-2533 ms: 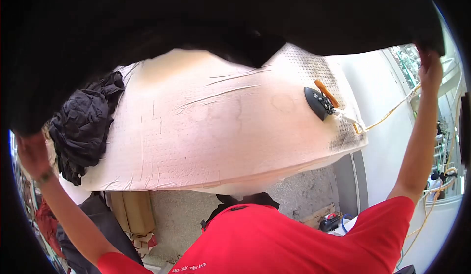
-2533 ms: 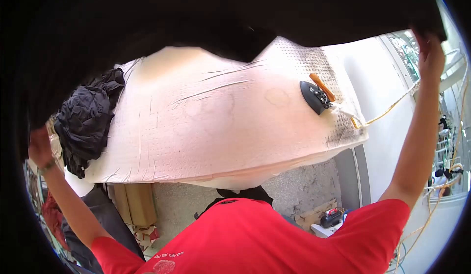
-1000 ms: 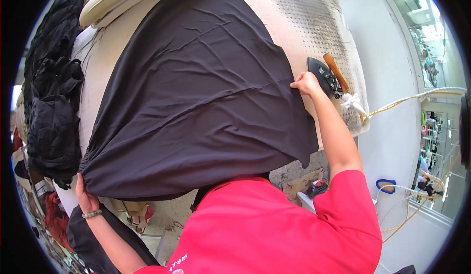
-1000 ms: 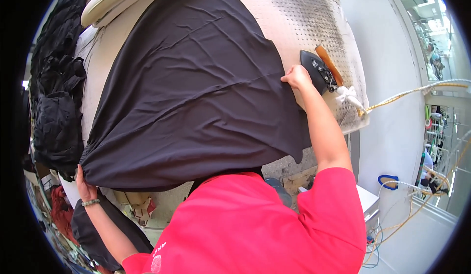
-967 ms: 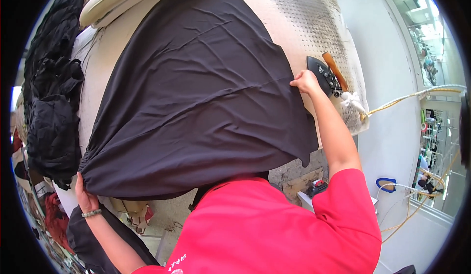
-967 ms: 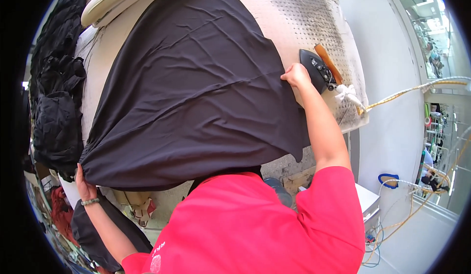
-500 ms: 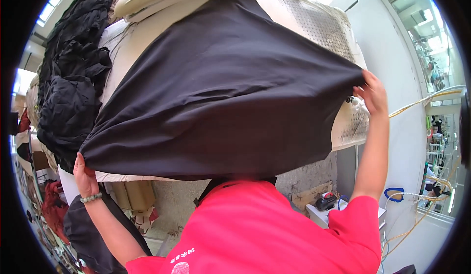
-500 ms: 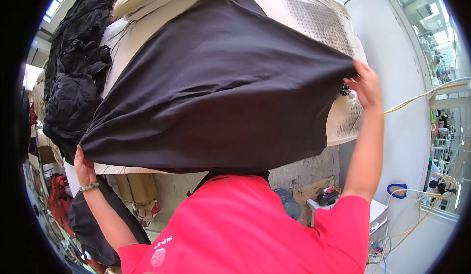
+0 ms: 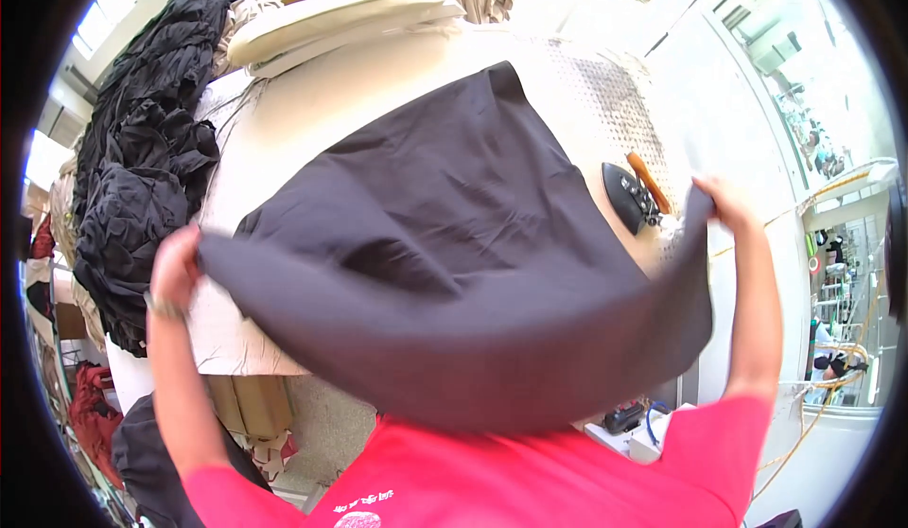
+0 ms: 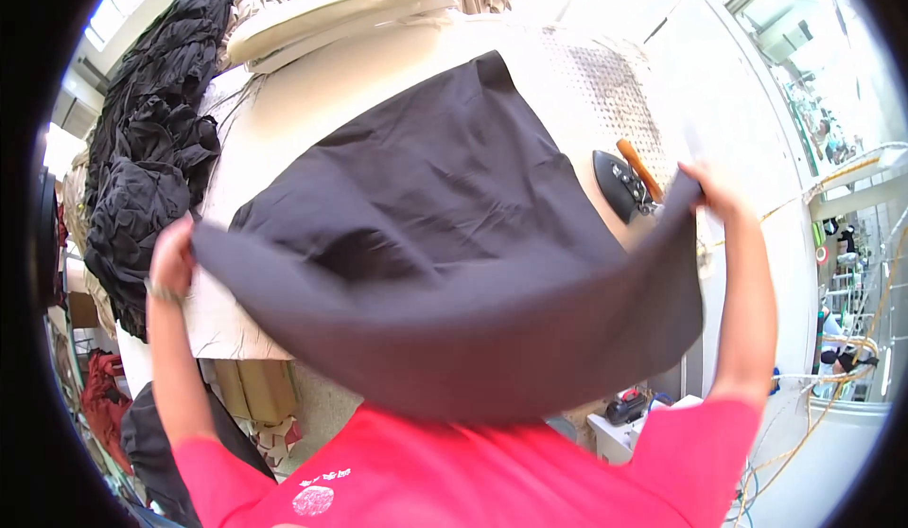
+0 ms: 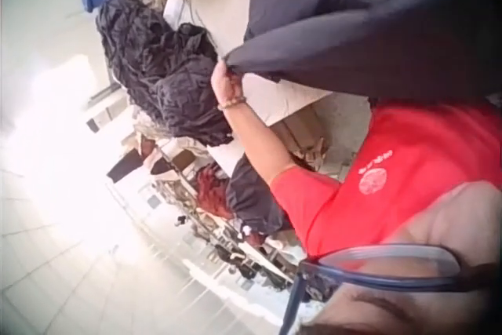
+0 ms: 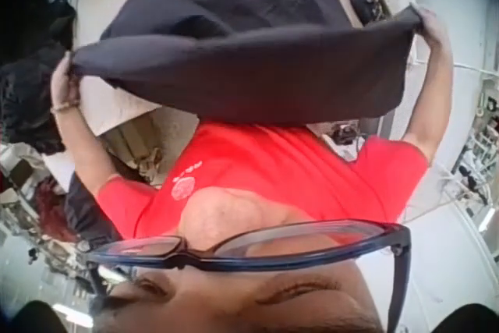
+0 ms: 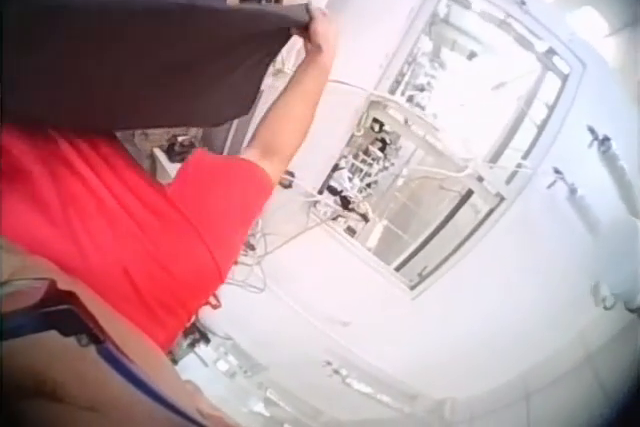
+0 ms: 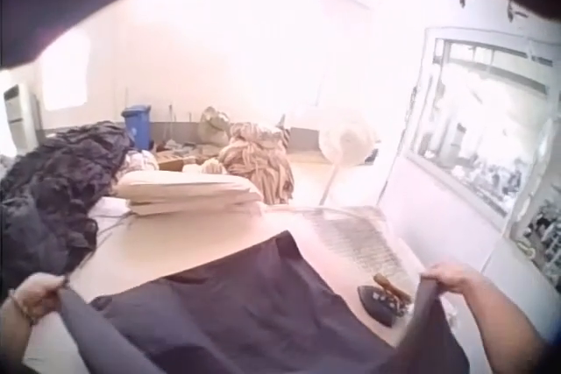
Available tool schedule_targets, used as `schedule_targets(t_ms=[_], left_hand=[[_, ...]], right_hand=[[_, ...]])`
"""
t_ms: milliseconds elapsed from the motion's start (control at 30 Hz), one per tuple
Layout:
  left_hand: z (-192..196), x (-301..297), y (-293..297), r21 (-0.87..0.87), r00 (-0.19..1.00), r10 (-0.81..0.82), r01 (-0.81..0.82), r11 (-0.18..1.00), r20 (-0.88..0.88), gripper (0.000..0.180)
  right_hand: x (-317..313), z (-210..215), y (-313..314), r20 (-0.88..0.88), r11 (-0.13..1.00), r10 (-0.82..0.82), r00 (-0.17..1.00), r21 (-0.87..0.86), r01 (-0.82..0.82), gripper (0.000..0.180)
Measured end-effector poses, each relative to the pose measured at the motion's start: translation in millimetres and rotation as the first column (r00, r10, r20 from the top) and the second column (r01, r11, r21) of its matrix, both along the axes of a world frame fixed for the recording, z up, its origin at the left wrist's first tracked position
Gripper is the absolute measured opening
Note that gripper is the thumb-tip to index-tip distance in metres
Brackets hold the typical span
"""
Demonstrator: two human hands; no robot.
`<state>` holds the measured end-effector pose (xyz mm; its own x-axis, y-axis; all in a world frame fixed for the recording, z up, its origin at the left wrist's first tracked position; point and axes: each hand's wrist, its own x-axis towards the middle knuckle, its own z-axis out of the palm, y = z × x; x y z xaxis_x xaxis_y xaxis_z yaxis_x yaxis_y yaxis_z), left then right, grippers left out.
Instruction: The person is ironing black trousers using a steam iron on a professional industrial ironing table.
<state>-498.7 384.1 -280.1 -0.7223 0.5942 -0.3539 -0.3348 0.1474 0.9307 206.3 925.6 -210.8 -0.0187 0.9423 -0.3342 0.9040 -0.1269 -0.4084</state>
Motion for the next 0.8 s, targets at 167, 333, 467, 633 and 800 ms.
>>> schedule_targets(t_ms=[167,333,467,633,800], left_hand=[[143.5,-153.4,33.1,0.612,0.88,0.281,0.015,0.791,-0.384,0.041],[126.6,-161.2,40.7,0.251,0.781,0.117,0.052,0.967,-0.613,0.038],[56.0,-117.8,54.7,0.277,0.921,0.168,-0.07,0.958,-0.351,0.036],[-46.6,-43.4,-17.8,0.079,0.867,0.226,-0.214,0.974,-0.444,0.032],[-174.5,41.7,-111.9,-0.069,0.949,0.252,-0.268,0.961,-0.187,0.025]], right_hand=[[-53.7,145.0,89.9,-0.474,0.516,0.549,0.688,0.84,0.168,0.039],[-52.9,111.0,118.5,-0.4,0.851,0.199,0.895,0.523,0.045,0.038],[-56.4,30.6,116.9,-0.435,0.896,0.18,0.882,0.443,0.035,0.033],[-26.2,-79.0,71.6,-0.532,0.934,0.216,0.819,0.358,-0.014,0.035],[18.2,-205.6,-27.3,-0.486,0.974,0.1,0.868,0.224,0.013,0.033]])
